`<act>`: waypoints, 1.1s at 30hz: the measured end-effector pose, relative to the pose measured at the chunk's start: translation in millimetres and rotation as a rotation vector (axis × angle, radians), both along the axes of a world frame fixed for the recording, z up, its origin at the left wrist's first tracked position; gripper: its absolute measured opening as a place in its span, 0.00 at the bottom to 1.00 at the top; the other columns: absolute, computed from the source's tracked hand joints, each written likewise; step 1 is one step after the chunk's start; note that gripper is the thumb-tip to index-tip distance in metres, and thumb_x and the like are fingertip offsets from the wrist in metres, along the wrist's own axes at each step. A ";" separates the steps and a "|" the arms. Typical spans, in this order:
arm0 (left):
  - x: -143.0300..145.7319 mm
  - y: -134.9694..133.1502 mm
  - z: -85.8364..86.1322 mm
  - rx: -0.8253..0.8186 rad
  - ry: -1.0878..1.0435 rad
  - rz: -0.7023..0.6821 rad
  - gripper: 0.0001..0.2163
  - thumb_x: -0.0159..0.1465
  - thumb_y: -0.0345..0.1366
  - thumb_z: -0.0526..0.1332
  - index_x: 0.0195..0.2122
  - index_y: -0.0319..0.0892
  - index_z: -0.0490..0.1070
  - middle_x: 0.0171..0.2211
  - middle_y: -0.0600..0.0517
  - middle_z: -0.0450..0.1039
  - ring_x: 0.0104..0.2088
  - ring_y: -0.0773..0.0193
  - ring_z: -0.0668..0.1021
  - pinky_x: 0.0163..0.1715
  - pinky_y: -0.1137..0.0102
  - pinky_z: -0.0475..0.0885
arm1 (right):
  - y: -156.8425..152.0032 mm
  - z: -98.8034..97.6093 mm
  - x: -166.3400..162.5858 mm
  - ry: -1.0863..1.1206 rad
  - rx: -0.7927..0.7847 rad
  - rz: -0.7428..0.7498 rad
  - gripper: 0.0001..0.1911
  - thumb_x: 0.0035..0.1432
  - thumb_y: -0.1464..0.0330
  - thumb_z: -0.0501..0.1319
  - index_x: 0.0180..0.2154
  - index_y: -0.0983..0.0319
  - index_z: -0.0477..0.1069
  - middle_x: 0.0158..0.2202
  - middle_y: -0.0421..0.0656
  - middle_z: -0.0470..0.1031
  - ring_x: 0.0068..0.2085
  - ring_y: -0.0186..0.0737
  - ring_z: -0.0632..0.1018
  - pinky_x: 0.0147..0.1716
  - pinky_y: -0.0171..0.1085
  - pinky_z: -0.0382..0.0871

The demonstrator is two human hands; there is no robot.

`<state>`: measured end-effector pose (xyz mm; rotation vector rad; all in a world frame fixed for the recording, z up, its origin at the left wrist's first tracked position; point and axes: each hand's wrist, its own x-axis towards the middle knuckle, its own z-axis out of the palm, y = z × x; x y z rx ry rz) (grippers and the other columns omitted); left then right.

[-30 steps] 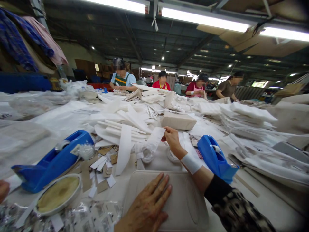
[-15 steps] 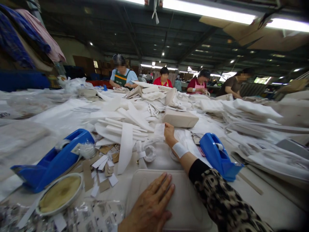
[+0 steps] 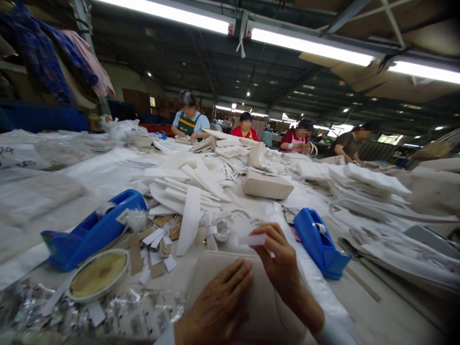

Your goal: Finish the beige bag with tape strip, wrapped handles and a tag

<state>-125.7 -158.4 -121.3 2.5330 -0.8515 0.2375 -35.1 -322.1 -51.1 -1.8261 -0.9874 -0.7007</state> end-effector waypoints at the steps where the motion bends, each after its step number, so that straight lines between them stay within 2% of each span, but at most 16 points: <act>1: -0.7 0.0 -1.0 -0.045 -0.002 0.003 0.34 0.59 0.27 0.59 0.66 0.41 0.50 0.67 0.44 0.52 0.68 0.53 0.53 0.66 0.55 0.56 | -5.8 -11.8 -13.8 -0.033 -0.033 0.013 0.12 0.61 0.76 0.56 0.33 0.58 0.76 0.34 0.43 0.76 0.39 0.40 0.74 0.39 0.39 0.70; 3: -1.3 0.2 -4.0 -0.133 -0.004 0.033 0.33 0.58 0.26 0.57 0.65 0.39 0.50 0.66 0.42 0.54 0.67 0.53 0.56 0.66 0.55 0.56 | -14.2 -35.9 -32.7 -0.046 -0.088 0.035 0.15 0.64 0.78 0.52 0.36 0.58 0.76 0.33 0.43 0.75 0.37 0.38 0.74 0.36 0.37 0.71; 7: -0.2 1.9 -7.6 -0.239 -0.007 0.076 0.40 0.52 0.21 0.54 0.67 0.36 0.42 0.68 0.39 0.43 0.69 0.52 0.49 0.66 0.51 0.54 | -22.7 -67.3 -45.5 -0.050 -0.210 0.065 0.15 0.66 0.76 0.50 0.38 0.60 0.75 0.35 0.44 0.76 0.39 0.38 0.75 0.37 0.37 0.73; 9: 1.4 3.1 -6.5 -0.247 -0.006 0.061 0.39 0.53 0.19 0.52 0.67 0.37 0.42 0.69 0.39 0.39 0.69 0.53 0.46 0.67 0.50 0.52 | -25.5 -72.8 -46.9 -0.072 -0.251 0.064 0.16 0.67 0.76 0.49 0.38 0.61 0.75 0.36 0.45 0.76 0.40 0.39 0.76 0.38 0.38 0.73; 11: 3.2 4.5 -4.8 -0.240 0.004 0.019 0.36 0.56 0.18 0.49 0.67 0.39 0.45 0.70 0.42 0.40 0.69 0.55 0.46 0.67 0.51 0.51 | -27.9 -75.3 -48.3 -0.101 -0.281 0.049 0.15 0.67 0.75 0.49 0.38 0.61 0.75 0.36 0.46 0.76 0.42 0.40 0.76 0.40 0.38 0.74; 15: 6.9 7.1 -4.7 -0.249 0.020 -0.093 0.31 0.61 0.18 0.46 0.65 0.42 0.53 0.67 0.46 0.52 0.67 0.61 0.55 0.67 0.57 0.56 | -31.8 -80.5 -54.1 -0.141 -0.328 0.026 0.12 0.66 0.74 0.52 0.40 0.62 0.75 0.39 0.47 0.77 0.45 0.41 0.76 0.45 0.40 0.75; 19: 8.4 6.3 -6.6 -0.224 -0.032 -0.114 0.23 0.66 0.23 0.49 0.63 0.42 0.60 0.64 0.46 0.60 0.65 0.60 0.61 0.66 0.56 0.57 | -38.2 -87.6 -65.9 -0.151 -0.366 0.015 0.13 0.65 0.75 0.52 0.44 0.63 0.74 0.44 0.48 0.77 0.50 0.42 0.76 0.52 0.44 0.73; 26: 5.9 4.1 -6.0 -0.110 -0.114 -0.128 0.20 0.66 0.32 0.59 0.59 0.42 0.65 0.63 0.43 0.61 0.65 0.55 0.61 0.65 0.53 0.57 | -63.7 -99.4 -98.0 -0.180 -0.524 0.065 0.23 0.61 0.79 0.51 0.56 0.65 0.68 0.55 0.52 0.71 0.64 0.48 0.64 0.60 0.53 0.66; 30: 5.1 4.6 -6.9 -0.070 -0.151 -0.143 0.18 0.65 0.35 0.60 0.57 0.43 0.68 0.63 0.43 0.61 0.65 0.53 0.60 0.65 0.52 0.56 | -74.0 -111.8 -105.5 -0.237 -0.627 0.051 0.29 0.60 0.80 0.46 0.62 0.67 0.60 0.62 0.52 0.65 0.66 0.48 0.58 0.61 0.54 0.64; 33: 5.0 4.3 -6.9 -0.066 -0.174 -0.154 0.18 0.65 0.34 0.60 0.57 0.44 0.69 0.62 0.44 0.62 0.65 0.53 0.60 0.65 0.52 0.57 | -74.9 -127.1 -107.4 -0.299 -0.693 -0.024 0.29 0.62 0.80 0.44 0.63 0.65 0.59 0.64 0.50 0.60 0.67 0.48 0.57 0.61 0.52 0.63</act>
